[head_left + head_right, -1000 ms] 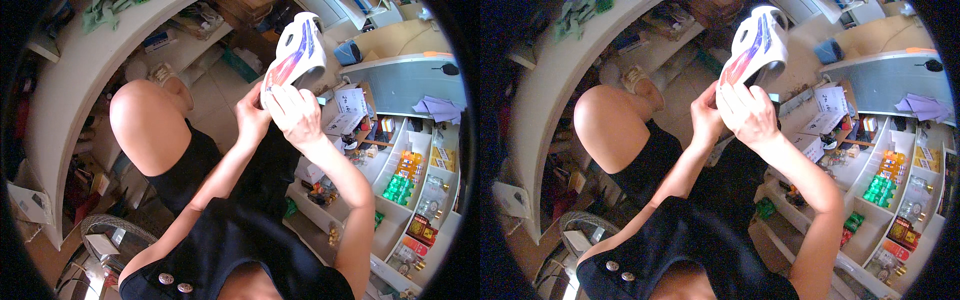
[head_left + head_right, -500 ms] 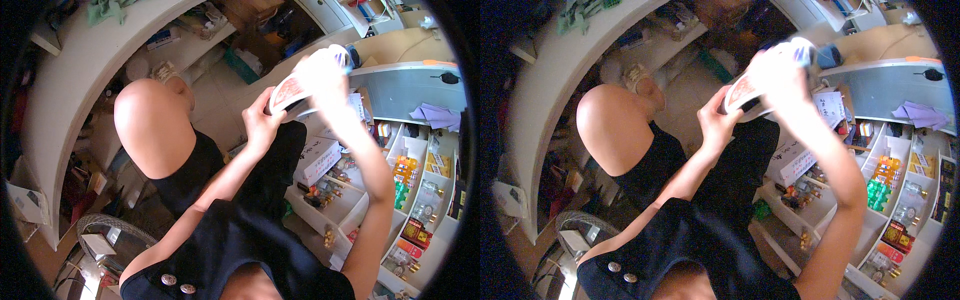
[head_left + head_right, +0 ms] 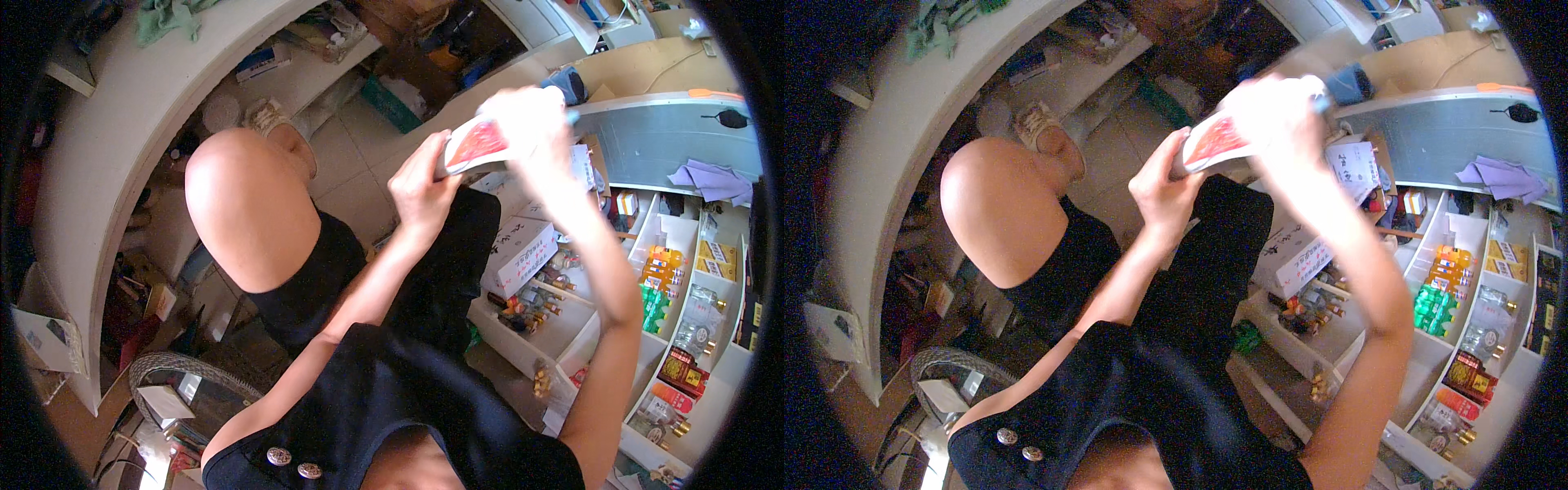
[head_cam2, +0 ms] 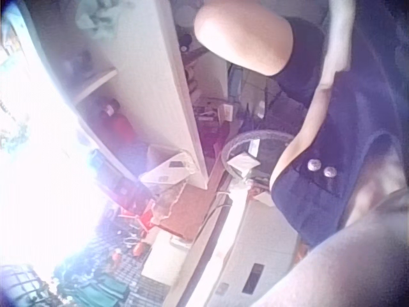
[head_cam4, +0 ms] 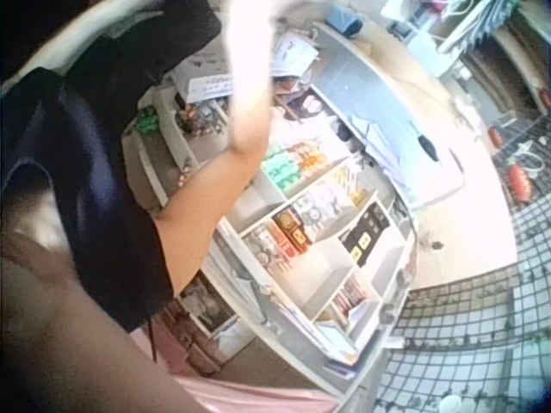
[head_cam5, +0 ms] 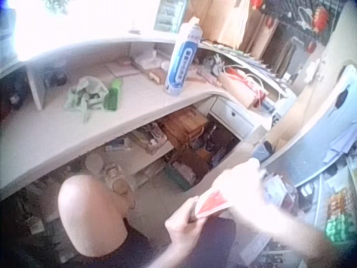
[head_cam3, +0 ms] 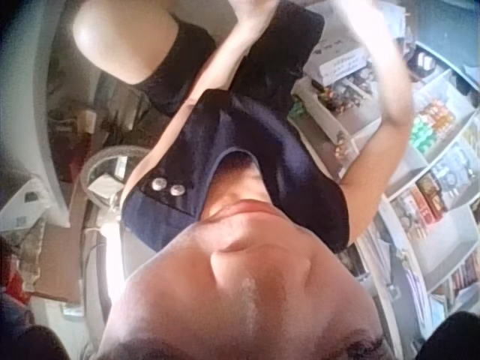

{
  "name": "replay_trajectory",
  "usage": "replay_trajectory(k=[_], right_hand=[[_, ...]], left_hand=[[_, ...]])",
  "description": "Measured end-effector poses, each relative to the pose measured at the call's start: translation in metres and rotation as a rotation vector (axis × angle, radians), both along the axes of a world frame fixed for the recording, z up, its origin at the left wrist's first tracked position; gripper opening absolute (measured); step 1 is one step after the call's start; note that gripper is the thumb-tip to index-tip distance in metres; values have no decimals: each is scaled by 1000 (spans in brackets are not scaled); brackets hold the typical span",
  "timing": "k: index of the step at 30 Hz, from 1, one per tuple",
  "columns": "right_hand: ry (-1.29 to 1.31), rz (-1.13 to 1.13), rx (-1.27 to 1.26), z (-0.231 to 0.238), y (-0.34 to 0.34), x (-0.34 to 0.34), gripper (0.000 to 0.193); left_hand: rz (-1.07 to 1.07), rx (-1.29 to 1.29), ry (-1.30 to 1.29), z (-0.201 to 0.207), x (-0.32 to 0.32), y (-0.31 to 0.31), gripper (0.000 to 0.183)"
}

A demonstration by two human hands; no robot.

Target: The person sits and cleans a white slip-on shoe with red and blue accents using a light green cloth. They wipe the exterior, sole, and interior surfaces repeatedly, rotating the shoe to access different areas.

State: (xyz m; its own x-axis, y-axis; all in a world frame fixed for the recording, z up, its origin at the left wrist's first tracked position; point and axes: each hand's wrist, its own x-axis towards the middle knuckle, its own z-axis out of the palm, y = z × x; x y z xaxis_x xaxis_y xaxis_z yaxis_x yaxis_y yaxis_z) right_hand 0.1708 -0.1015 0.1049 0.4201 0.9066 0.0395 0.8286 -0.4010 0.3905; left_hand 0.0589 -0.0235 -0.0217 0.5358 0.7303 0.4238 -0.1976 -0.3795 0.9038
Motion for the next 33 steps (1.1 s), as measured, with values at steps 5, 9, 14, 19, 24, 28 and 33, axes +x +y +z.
replay_trajectory(k=[5, 9, 14, 19, 24, 28, 33], right_hand=[[-147, 122, 219, -14, -26, 0, 16], [74, -269, 564, 2, -104, 85, 17], [577, -414, 764, -6, -67, 14, 90], [451, -300, 896, 0, -57, 1, 105], [530, -159, 902, 23, -56, 13, 94], [421, -159, 735, 44, -48, 17, 74], [634, -307, 618, 35, -39, 32, 42]], left_hand=[[-67, -286, 65, 6, -4, 1, 49], [-163, -639, 55, -8, 0, 10, 54], [-237, -969, -118, -18, 6, 30, 52], [-340, -1063, -162, -27, 6, 27, 49], [-376, -1098, -194, -25, 7, 34, 50], [-416, -1065, -204, -28, 3, 40, 50], [-375, -903, -5, -69, 4, 50, 52]])
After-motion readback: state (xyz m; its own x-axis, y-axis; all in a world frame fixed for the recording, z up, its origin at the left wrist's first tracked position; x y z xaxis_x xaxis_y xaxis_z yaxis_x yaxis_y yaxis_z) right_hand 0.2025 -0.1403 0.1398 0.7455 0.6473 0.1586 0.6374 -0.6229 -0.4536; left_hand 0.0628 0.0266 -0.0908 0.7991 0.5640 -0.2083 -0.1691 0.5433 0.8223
